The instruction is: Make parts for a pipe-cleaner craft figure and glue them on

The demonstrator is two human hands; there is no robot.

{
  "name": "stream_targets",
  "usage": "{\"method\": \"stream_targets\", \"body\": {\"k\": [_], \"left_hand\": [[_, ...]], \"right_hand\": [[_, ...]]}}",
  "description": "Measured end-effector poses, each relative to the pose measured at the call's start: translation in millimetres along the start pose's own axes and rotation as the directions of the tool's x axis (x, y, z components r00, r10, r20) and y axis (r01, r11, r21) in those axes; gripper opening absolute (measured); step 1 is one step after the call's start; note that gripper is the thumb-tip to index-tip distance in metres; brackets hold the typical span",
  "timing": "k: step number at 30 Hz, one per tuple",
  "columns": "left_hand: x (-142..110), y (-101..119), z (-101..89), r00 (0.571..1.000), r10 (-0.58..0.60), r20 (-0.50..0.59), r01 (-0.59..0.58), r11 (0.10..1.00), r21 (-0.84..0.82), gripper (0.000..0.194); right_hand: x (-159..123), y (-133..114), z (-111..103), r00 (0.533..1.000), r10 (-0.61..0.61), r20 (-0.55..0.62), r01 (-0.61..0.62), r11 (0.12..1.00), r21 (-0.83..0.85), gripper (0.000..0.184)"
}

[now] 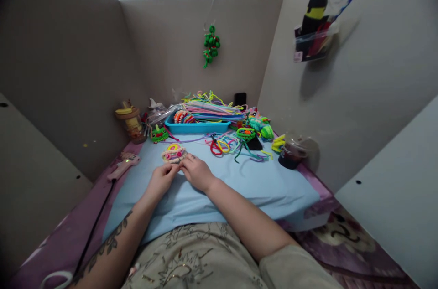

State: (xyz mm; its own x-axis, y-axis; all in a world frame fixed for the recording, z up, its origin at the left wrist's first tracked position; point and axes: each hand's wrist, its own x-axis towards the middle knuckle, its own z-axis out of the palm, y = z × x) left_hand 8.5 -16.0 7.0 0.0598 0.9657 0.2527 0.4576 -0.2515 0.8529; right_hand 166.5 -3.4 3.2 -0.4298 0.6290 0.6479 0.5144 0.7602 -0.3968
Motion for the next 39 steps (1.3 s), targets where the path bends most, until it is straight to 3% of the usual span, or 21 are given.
{"method": "stream_targets", "body": {"k": [5,16,19,22,28,33,39], "left_hand": [[-4,-4,1.2,1.000,-0.014,-0.011,0.014,1.000,0.003,0.033],[-4,-10,5.7,1.000,0.008,-0.007,-0.008,1.000,-0.012,0.029],[-7,-5,-0.4,0.996,0.034,-0.081,-0.038,0.998,-0.043,0.029],[-3,2,-18.5,0.978,0.025,-0.207,-0.040,0.997,-0.066,0.035],[43,4,-53.1,0.919,0.011,-0.395,-0.072,0.988,-0.139,0.043],[66,-18,-43.7,0.864,0.114,-0.491,-0.118,0.993,0.023,0.030],[66,-39,-34.1,0.848,0.228,-0.478,-0.147,0.969,0.200,0.024]], "right_hand": [[1,-1,3,0.999,-0.005,0.038,0.007,0.999,-0.054,0.011],[-1,4,10,0.999,0.043,0.010,-0.043,0.998,-0.048,0.011],[0,7,7,0.998,0.063,-0.024,-0.062,0.998,0.023,0.009],[11,13,-1,0.991,0.112,-0.075,-0.105,0.991,0.084,0.008],[47,33,-7,0.982,0.149,-0.116,-0.138,0.986,0.097,0.009],[44,48,9,0.985,0.151,-0.086,-0.142,0.985,0.099,0.007],[37,51,20,0.998,0.062,-0.028,-0.059,0.996,0.071,0.008]]}}
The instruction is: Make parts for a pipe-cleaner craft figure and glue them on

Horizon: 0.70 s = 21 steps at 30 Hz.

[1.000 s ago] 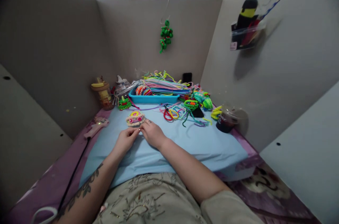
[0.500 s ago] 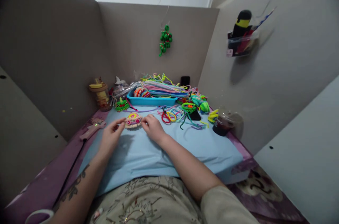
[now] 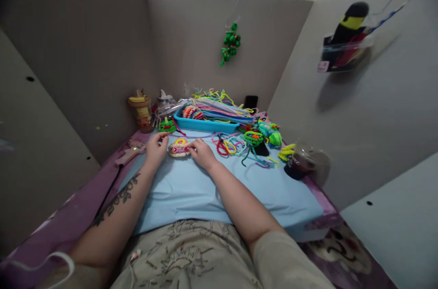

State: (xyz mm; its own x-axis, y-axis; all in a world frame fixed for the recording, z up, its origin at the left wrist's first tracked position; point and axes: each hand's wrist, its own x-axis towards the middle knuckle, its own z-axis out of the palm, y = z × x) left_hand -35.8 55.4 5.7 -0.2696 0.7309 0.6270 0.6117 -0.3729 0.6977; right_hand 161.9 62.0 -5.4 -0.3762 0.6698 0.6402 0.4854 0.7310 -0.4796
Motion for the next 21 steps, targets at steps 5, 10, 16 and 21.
{"method": "stream_targets", "body": {"k": [5,10,16,21], "left_hand": [[2.3,-2.3,-1.6,1.000,-0.030,-0.007,0.030,1.000,-0.007,0.023],[2.2,-2.2,-2.2,0.999,-0.029,-0.035,0.029,0.999,-0.016,0.022],[2.1,-1.0,-3.0,0.999,-0.026,-0.043,0.025,1.000,-0.018,0.023],[2.2,-3.3,-2.5,0.999,-0.025,-0.038,0.025,1.000,0.008,0.024]], "right_hand": [[1.4,-0.9,3.5,1.000,-0.019,0.023,0.020,1.000,-0.021,0.007],[0.7,0.9,4.8,0.998,-0.040,0.044,0.042,0.997,-0.057,0.008],[0.9,-0.8,3.2,0.997,-0.056,0.057,0.061,0.994,-0.092,0.009],[1.1,-1.4,3.2,0.997,-0.058,0.053,0.064,0.992,-0.108,0.010]]}}
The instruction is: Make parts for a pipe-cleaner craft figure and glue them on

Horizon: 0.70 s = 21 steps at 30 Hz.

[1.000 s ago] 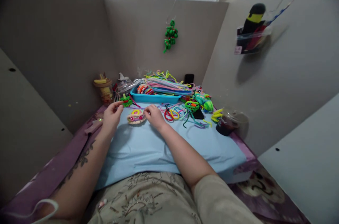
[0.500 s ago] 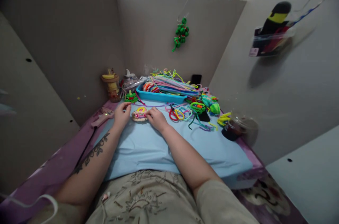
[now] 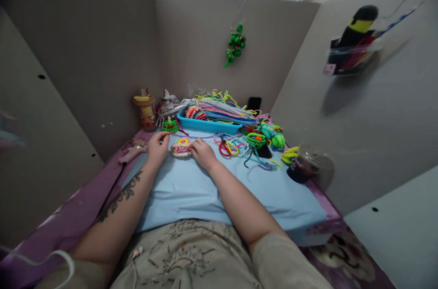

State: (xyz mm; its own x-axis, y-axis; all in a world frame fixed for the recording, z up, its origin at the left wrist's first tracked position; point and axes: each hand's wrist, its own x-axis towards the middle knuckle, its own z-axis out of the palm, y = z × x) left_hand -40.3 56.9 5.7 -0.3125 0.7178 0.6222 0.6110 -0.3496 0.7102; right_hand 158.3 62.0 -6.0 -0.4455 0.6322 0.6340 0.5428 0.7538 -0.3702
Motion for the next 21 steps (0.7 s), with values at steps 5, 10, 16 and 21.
{"method": "stream_targets", "body": {"k": [5,10,16,21], "left_hand": [[0,-6,2.2,0.991,-0.066,0.114,0.056,0.994,0.090,0.025],[0,-4,2.3,0.953,-0.194,0.231,0.160,0.974,0.160,0.033],[0,-5,2.3,0.942,-0.217,0.257,0.174,0.969,0.177,0.032],[-1,-14,5.8,0.937,-0.209,0.280,0.173,0.974,0.148,0.032]], "right_hand": [[1,-1,0,1.000,0.025,0.004,-0.025,1.000,-0.014,0.010],[2,-2,2,1.000,0.023,0.016,-0.023,1.000,-0.022,0.012],[1,2,0,0.998,0.041,-0.055,-0.040,0.999,0.025,0.012],[-5,2,-8,0.998,0.028,-0.062,-0.028,1.000,-0.010,0.016]]}}
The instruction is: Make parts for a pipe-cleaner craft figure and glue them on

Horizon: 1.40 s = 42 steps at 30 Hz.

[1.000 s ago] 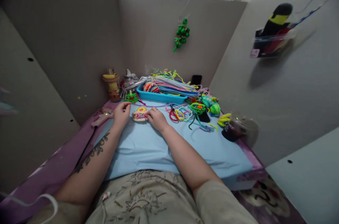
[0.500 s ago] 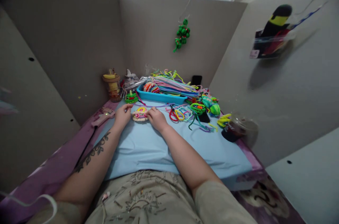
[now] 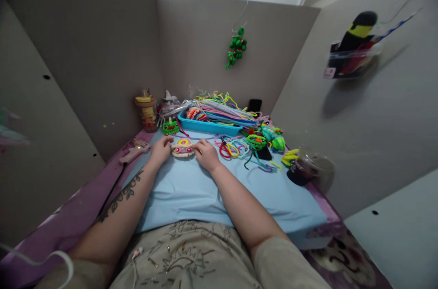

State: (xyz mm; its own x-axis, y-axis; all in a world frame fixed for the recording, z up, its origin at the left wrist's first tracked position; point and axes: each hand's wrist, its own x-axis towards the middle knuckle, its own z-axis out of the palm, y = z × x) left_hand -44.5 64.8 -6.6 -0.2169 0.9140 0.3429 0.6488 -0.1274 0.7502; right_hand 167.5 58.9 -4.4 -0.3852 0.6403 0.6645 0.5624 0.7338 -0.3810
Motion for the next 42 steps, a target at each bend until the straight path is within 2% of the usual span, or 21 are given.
{"method": "stream_targets", "body": {"k": [4,7,17,26,30,34,39,41,42], "left_hand": [[1,-3,2.0,1.000,0.027,-0.014,-0.027,1.000,-0.014,0.030],[1,-4,2.3,0.999,0.046,-0.026,-0.047,0.998,-0.035,0.030],[0,-5,2.6,0.999,-0.008,0.035,0.011,0.996,-0.085,0.031],[0,-3,0.3,1.000,-0.022,0.017,0.023,0.998,-0.052,0.031],[0,-5,1.1,1.000,0.014,0.011,-0.014,0.999,-0.049,0.030],[2,-11,4.8,0.999,0.014,0.034,-0.012,0.998,-0.057,0.029],[3,-10,3.7,0.999,0.011,0.048,-0.008,0.998,-0.060,0.029],[0,-7,-0.7,0.998,0.051,0.041,-0.048,0.996,-0.075,0.031],[-2,-5,-3.4,0.993,0.108,0.046,-0.103,0.991,-0.088,0.034]], "right_hand": [[-9,-9,-5,0.993,-0.078,0.089,0.090,0.987,-0.130,0.028],[-13,-17,-8,0.983,-0.082,0.167,0.117,0.971,-0.211,0.034],[-11,-19,-5,0.974,-0.038,0.224,0.101,0.956,-0.275,0.032],[-13,-13,-8,0.993,-0.053,0.104,0.075,0.973,-0.218,0.033],[-14,-13,-7,0.990,-0.075,0.122,0.105,0.961,-0.255,0.031],[-13,-15,-5,0.987,-0.048,0.154,0.091,0.955,-0.282,0.030],[-12,-14,-5,0.986,-0.035,0.165,0.075,0.967,-0.243,0.032],[-12,-12,-6,0.992,-0.022,0.128,0.048,0.978,-0.201,0.035],[-12,-11,-6,0.995,-0.012,0.103,0.031,0.984,-0.177,0.037]]}}
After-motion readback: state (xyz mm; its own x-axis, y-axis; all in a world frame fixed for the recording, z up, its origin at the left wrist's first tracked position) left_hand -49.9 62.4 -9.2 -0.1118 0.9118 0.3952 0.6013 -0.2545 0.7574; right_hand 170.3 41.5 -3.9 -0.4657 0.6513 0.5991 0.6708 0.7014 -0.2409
